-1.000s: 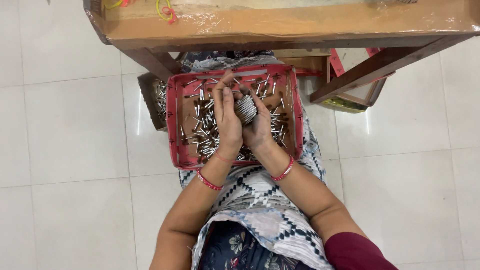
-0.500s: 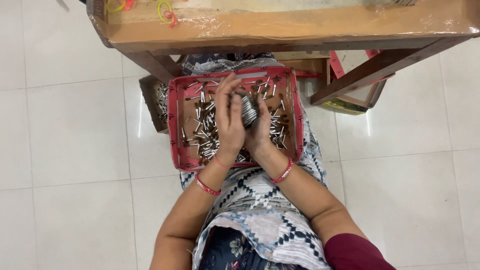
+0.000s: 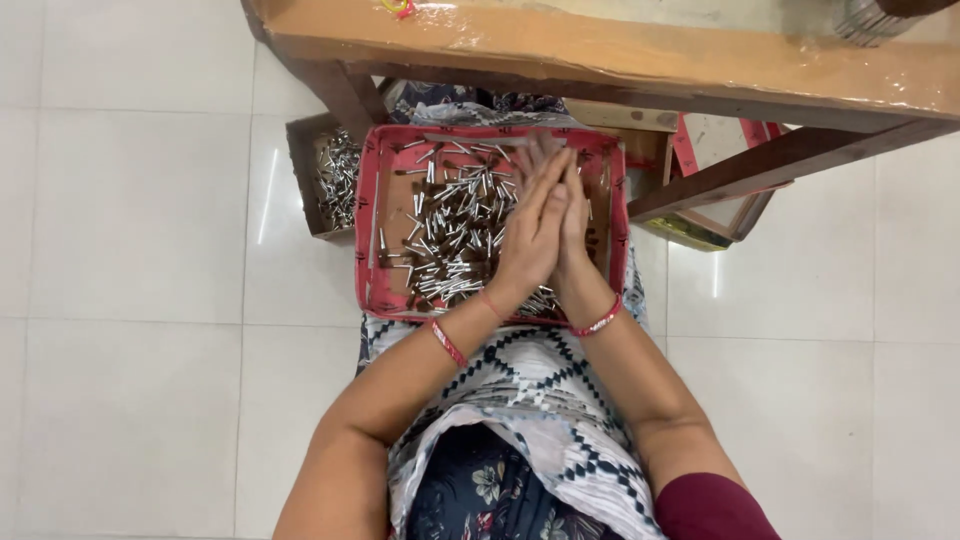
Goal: The person sits on the floor with a red tray on their lap, sorting small silver and brown cylindrical caps by hand. They rub the caps together in their palms and then transfer them into a cardboard box. Later, they arrange brown textured items on a wooden table and secure them with a rubber band.
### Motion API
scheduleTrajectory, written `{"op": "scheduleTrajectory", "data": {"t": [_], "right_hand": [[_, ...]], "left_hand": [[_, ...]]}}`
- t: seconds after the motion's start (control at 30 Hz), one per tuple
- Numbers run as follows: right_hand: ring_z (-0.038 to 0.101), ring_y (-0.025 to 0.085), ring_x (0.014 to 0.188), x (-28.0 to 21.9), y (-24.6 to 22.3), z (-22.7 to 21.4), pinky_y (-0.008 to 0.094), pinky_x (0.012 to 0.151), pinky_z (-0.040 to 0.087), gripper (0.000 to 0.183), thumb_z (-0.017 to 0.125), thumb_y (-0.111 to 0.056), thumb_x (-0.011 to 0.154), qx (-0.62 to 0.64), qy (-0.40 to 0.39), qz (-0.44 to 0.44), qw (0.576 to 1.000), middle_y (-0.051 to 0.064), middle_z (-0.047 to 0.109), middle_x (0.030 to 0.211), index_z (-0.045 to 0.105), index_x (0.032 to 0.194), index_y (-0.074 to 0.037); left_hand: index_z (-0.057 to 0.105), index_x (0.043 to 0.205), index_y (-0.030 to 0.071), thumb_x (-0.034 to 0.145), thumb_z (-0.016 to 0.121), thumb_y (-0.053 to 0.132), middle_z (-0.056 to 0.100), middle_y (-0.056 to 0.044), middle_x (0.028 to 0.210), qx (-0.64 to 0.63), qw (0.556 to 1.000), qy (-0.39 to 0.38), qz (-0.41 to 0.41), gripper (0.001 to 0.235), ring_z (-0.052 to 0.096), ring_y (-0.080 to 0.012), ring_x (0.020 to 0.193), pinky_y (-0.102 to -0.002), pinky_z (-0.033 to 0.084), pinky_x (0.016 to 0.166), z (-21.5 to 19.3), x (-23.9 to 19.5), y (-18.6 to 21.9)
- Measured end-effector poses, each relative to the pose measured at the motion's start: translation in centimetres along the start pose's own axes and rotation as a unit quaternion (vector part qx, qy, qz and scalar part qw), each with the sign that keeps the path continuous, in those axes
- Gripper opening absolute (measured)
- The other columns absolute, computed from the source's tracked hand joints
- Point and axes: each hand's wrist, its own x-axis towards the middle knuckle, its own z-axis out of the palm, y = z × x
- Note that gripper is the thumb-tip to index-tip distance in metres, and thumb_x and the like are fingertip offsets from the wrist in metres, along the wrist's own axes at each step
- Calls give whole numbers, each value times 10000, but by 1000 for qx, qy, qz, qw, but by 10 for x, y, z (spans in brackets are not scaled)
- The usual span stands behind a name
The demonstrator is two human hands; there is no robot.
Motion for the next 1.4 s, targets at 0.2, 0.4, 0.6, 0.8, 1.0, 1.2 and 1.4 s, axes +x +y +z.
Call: {"op": "scheduleTrajectory", "data": {"t": [0.2,0.4,0.6,0.8,1.0,1.2,1.4], "right_hand": [[546,234,1336,8,6,-2,398,1167,408,649,430,-491,1050,46,186,194,962,135,525,1527,426,1554,-84],[420,254,1465,0,2,9,399,1212,366,662,424,-486,1057,26,180,202,962,88,410,1631,388,1584,-88],[375,284,1523,-5,2,-3,413,1254,344,652,345,-487,1063,-12,82,109,991,114,357,1661,318,1601,-120],[298,269,1611,7,5,-18,393,1337,286,640,370,-455,1121,-3,-27,2,1000,120,279,1722,265,1642,-98],[267,304,1592,6,2,-2,400,1311,232,690,342,-494,1089,38,51,111,992,139,269,1715,251,1641,-90],[348,288,1513,4,-8,2,441,1263,283,680,414,-479,1058,44,147,218,964,130,340,1665,340,1593,-66],[553,250,1344,-6,-19,8,477,1187,433,651,506,-469,1006,-14,229,190,955,143,520,1514,448,1524,-80]], "left_hand": [[532,1513,92,1124,383,267,417,-154,1653,71,997,36,-3,451,219,-383,1598,-497,80,1315,-2,6,-26],[561,1503,152,1144,413,307,500,-104,1633,128,986,105,-21,418,348,-330,1602,-441,202,1369,-15,31,-50],[561,1512,157,1126,429,304,467,-124,1653,57,995,74,-30,434,360,-322,1602,-440,181,1361,-1,26,-76],[509,1551,152,1128,477,289,419,-138,1669,39,998,41,-6,445,262,-362,1629,-469,99,1355,11,1,-41],[468,1569,131,1137,439,274,291,-170,1719,34,998,44,-1,456,143,-399,1634,-504,79,1330,10,-6,-34],[466,1583,207,1152,372,320,400,-89,1708,98,992,75,-2,456,302,-318,1639,-496,138,1390,3,22,-62],[512,1557,182,1149,368,363,423,-84,1685,108,987,104,-54,469,288,-332,1631,-465,194,1372,5,35,-79]]}}
